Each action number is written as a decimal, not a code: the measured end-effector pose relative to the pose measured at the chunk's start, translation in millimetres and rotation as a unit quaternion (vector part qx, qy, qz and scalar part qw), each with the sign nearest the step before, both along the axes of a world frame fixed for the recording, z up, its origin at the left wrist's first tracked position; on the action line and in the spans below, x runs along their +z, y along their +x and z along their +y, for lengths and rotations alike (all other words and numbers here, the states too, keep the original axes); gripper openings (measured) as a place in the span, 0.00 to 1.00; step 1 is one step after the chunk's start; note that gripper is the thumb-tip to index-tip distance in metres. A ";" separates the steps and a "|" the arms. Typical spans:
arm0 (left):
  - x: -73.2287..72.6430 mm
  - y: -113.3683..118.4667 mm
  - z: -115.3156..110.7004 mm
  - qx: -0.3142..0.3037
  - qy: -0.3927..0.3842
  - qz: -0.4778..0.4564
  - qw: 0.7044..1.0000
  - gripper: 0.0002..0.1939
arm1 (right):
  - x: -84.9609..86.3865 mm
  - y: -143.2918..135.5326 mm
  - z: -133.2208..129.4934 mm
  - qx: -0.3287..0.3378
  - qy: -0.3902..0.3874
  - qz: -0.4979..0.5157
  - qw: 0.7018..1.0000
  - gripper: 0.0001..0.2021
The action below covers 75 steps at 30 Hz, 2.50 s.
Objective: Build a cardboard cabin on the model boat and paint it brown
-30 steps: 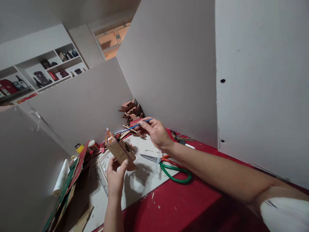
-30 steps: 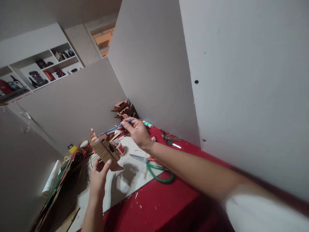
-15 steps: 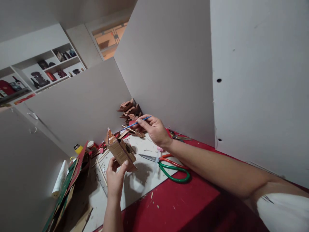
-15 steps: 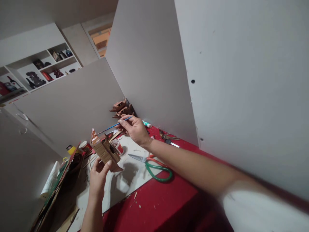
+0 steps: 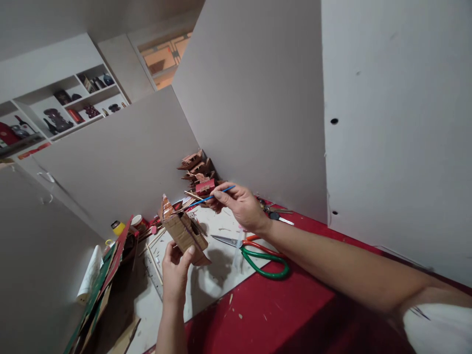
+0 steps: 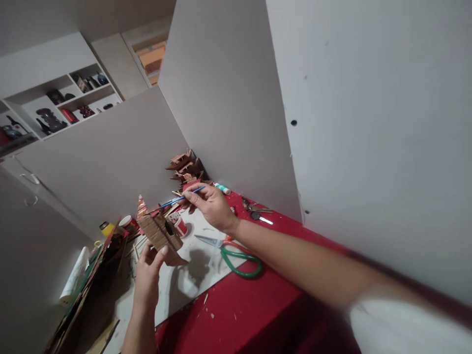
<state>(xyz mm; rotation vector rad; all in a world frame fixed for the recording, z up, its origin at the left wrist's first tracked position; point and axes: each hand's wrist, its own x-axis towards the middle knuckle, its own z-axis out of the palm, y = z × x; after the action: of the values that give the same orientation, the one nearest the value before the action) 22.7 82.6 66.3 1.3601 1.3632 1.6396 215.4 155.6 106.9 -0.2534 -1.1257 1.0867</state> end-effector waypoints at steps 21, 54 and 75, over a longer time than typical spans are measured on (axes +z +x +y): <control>1.3 -5.7 -0.1 0.015 -0.015 0.018 1.000 0.19 | -7.2 11.5 -9.3 0.020 0.082 -0.099 0.992 0.08; -5.7 -14.1 4.7 0.009 -0.021 0.004 1.000 0.22 | -6.1 27.6 -8.3 0.038 0.078 -0.159 0.983 0.12; -9.7 -17.7 6.4 0.020 -0.026 0.017 0.999 0.20 | -5.8 29.5 -6.3 -0.042 0.045 -0.111 0.992 0.12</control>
<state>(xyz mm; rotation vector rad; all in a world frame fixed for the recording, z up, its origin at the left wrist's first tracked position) 5.1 89.1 56.6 1.3443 1.4511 1.6032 244.9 149.3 101.1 -0.3530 -1.3468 0.9461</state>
